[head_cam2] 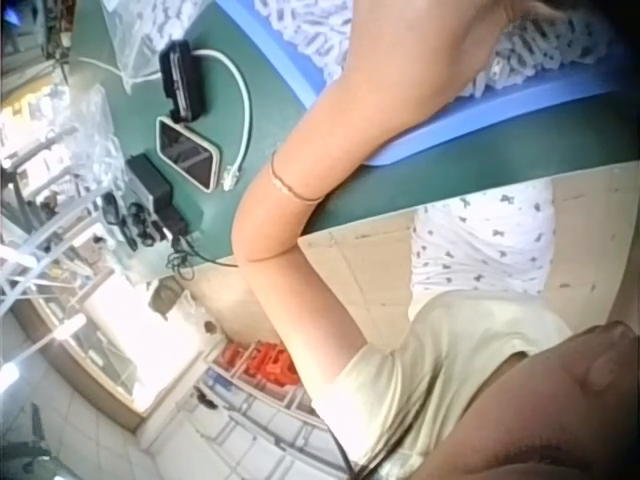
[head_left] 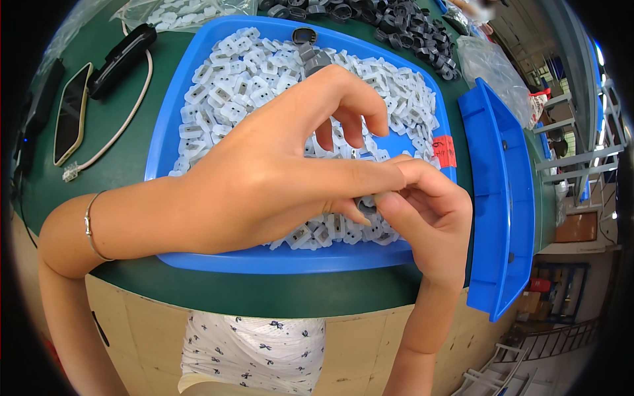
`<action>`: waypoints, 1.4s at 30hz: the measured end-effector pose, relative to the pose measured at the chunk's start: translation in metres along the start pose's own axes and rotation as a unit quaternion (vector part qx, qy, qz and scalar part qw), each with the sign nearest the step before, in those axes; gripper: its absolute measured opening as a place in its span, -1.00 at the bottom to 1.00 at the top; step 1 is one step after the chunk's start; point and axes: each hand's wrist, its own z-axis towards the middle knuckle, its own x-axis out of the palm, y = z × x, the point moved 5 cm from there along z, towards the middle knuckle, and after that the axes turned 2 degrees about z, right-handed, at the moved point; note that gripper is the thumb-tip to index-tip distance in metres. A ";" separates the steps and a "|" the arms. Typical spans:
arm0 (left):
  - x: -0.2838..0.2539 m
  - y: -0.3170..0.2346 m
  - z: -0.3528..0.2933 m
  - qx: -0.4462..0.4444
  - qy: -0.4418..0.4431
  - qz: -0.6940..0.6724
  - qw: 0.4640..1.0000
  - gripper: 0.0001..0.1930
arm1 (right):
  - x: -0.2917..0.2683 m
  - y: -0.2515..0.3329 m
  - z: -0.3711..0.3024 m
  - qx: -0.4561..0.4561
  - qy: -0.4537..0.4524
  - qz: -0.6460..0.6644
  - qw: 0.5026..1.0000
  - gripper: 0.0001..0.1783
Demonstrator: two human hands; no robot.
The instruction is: The person assembles electrical components by fitting white plastic inserts into grey housings by hand and placing the assembled units into a bin.
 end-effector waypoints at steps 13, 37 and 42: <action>0.003 -0.001 -0.001 -0.097 0.005 0.006 0.995 -0.58 | 0.008 0.004 -0.001 -0.031 0.025 0.005 0.999 -0.87; -0.003 0.003 0.000 -0.002 0.008 0.029 1.000 -0.56 | 0.007 0.001 -0.005 -0.041 -0.012 0.069 0.997 -0.69; 0.000 0.006 -0.003 -0.094 0.058 -0.096 0.989 -0.63 | 0.008 0.005 -0.001 -0.178 0.004 -0.080 0.981 -0.64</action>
